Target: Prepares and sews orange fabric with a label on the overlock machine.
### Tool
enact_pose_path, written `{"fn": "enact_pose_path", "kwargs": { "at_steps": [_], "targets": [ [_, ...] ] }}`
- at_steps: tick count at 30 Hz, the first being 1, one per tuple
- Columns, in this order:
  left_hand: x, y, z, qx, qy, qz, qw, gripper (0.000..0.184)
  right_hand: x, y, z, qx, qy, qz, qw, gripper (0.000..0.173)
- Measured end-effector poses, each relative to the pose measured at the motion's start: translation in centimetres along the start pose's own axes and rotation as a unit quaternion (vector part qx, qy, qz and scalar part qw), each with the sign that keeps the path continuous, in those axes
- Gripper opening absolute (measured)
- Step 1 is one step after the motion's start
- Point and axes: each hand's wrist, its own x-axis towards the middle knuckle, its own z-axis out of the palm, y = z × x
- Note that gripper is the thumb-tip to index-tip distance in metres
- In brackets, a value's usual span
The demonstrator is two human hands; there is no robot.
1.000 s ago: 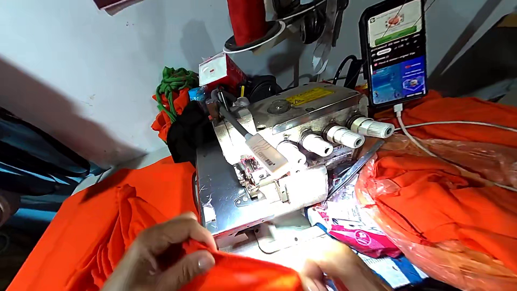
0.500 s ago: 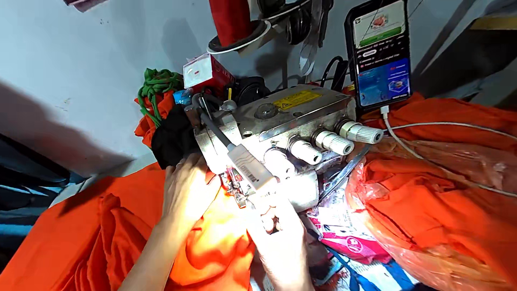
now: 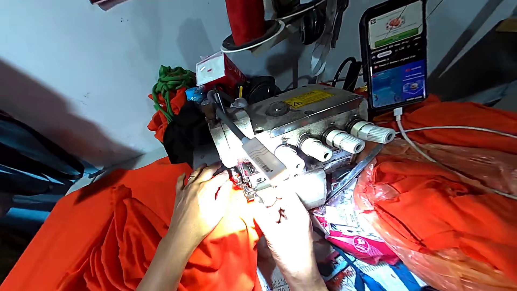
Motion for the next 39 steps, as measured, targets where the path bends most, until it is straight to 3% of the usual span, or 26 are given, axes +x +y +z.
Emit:
{"fn": "enact_pose_path", "kwargs": {
  "at_steps": [4, 6, 11, 19, 26, 30, 35, 39],
  "targets": [
    [-0.8, -0.1, -0.1, 0.012, 0.122, 0.095, 0.988, 0.028, 0.1, 0.0, -0.2, 0.009, -0.005, 0.013, 1.0, 0.019],
    [-1.7, 0.6, -0.6, 0.043, 0.11, 0.106, 0.987, 0.031, 0.1, -0.1, -0.5, 0.006, -0.013, 0.02, 1.0, 0.019],
    [-3.5, 2.3, -1.9, 0.108, 0.033, 0.043, 0.993, 0.044, 0.3, -0.2, -0.9, 0.033, -0.03, 0.024, 0.999, 0.018],
    [-1.2, 0.7, -0.9, 0.02, -0.049, 0.069, 0.996, 0.043, 0.4, 0.1, -0.2, 0.026, -0.011, 0.008, 1.0, 0.015],
    [-2.5, -0.8, -0.1, -0.052, 0.032, 0.098, 0.993, 0.048, 0.5, 0.4, -0.7, 0.056, -0.035, 0.013, 0.998, 0.017],
    [-3.2, 1.3, -0.9, -0.056, 0.108, 0.091, 0.988, 0.031, 0.5, 0.4, -0.6, 0.052, -0.04, 0.019, 0.998, 0.013],
    [-3.9, 1.2, 0.3, -0.11, 0.105, 0.105, 0.983, 0.025, 0.3, 0.4, -1.7, 0.047, -0.075, 0.024, 0.996, 0.01],
    [-3.9, 0.4, 0.1, -0.126, 0.083, 0.129, 0.98, 0.026, 0.4, 0.3, -5.9, -0.044, -0.105, -0.076, 0.991, 0.011]
  ]
}}
